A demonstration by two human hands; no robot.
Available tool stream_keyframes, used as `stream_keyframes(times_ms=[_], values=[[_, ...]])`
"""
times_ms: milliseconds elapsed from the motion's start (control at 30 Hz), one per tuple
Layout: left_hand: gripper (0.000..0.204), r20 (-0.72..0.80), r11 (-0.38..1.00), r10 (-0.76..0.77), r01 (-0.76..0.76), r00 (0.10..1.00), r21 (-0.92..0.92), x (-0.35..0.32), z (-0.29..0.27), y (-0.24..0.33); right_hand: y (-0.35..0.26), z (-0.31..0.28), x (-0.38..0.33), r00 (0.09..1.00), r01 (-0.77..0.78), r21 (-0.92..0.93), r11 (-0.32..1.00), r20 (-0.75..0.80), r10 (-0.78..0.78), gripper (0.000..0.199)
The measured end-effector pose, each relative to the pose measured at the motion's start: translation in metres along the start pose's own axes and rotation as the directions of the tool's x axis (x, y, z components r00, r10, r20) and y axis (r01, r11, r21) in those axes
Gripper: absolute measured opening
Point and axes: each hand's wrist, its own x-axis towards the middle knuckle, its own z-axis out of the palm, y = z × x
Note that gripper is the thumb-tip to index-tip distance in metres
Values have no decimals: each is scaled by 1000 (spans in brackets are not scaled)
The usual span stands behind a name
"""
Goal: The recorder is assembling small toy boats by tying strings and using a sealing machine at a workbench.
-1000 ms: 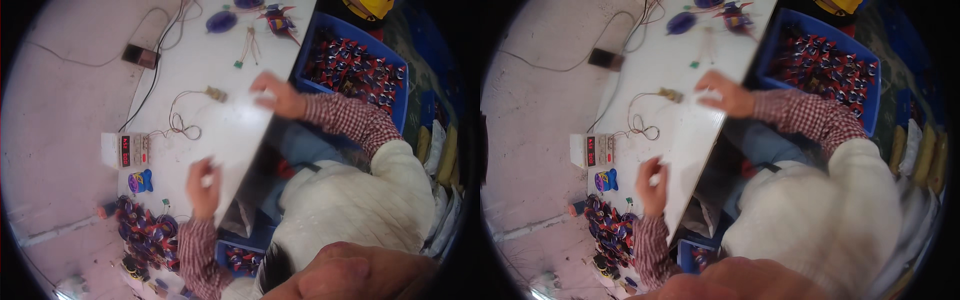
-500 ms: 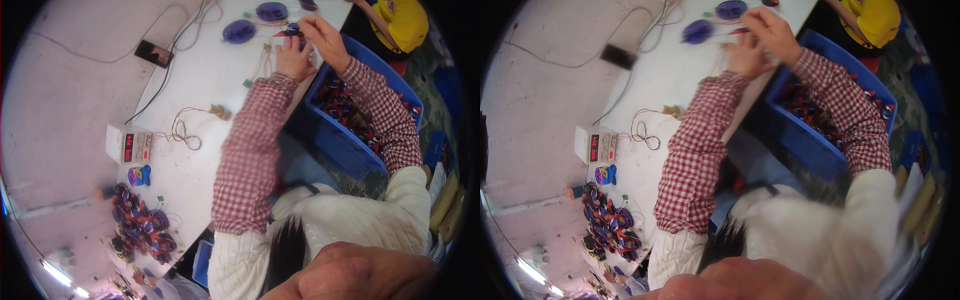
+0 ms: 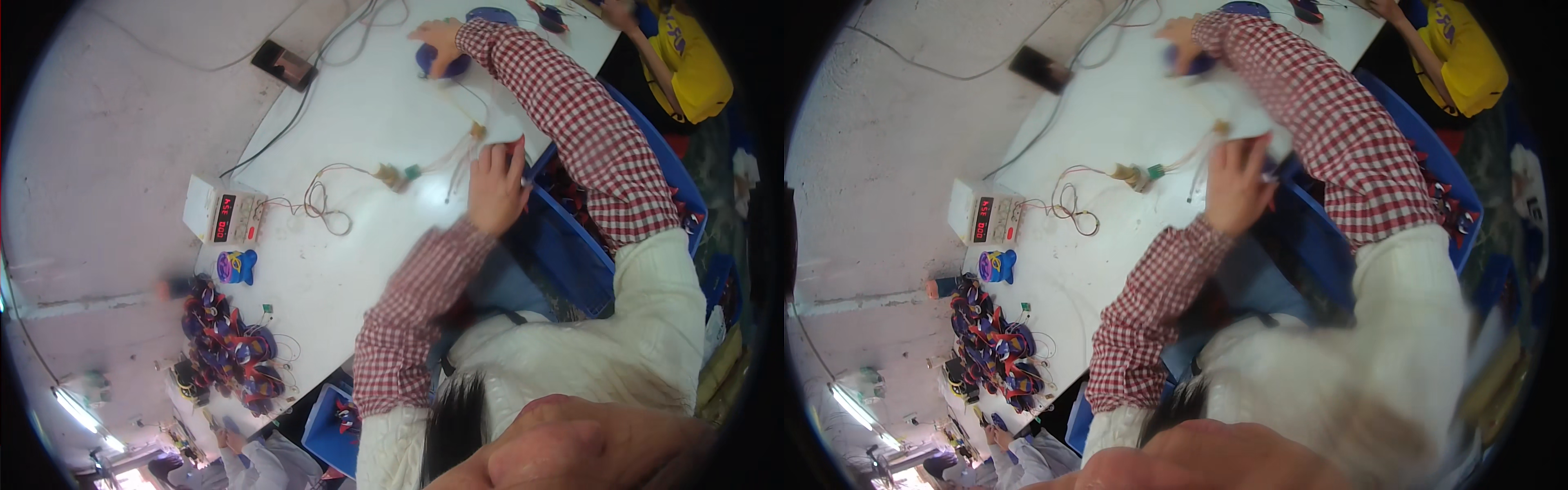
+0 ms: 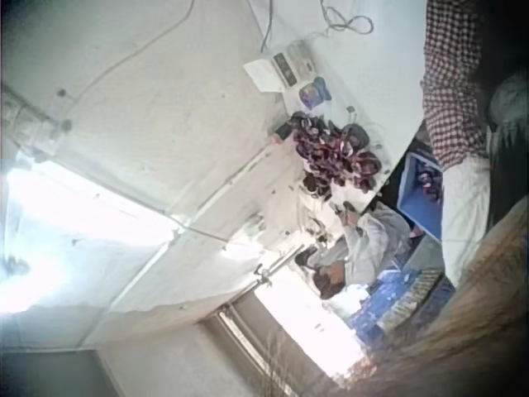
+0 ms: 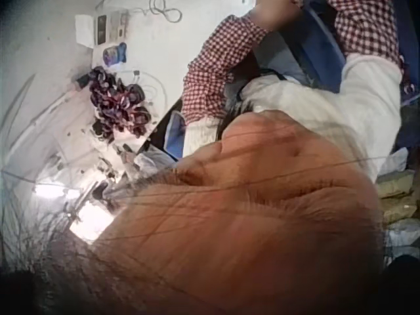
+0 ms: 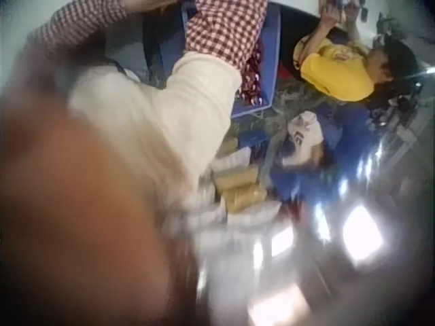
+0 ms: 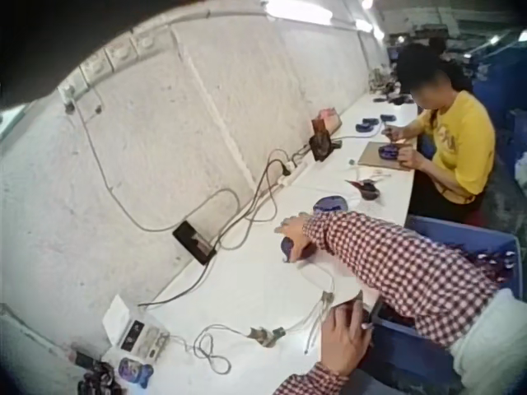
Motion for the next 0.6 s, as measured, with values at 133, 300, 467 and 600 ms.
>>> stream_keyframes(times_ms=[133,300,467,600], values=[[59,41,993,-88,91,995,-81,-36,-25,5,-18,-10,7,780,24,-43,999,626,9,97],[55,-26,958,-209,200,978,-204,-67,-33,-1,-46,-3,-9,847,-35,-35,999,530,48,101],[51,-25,795,-447,384,894,-470,-80,-49,3,-37,-36,-21,984,35,733,679,94,-152,90],[53,-10,890,-334,311,943,-333,-90,-64,-5,-9,-35,-44,985,106,991,-82,-116,-126,54]])
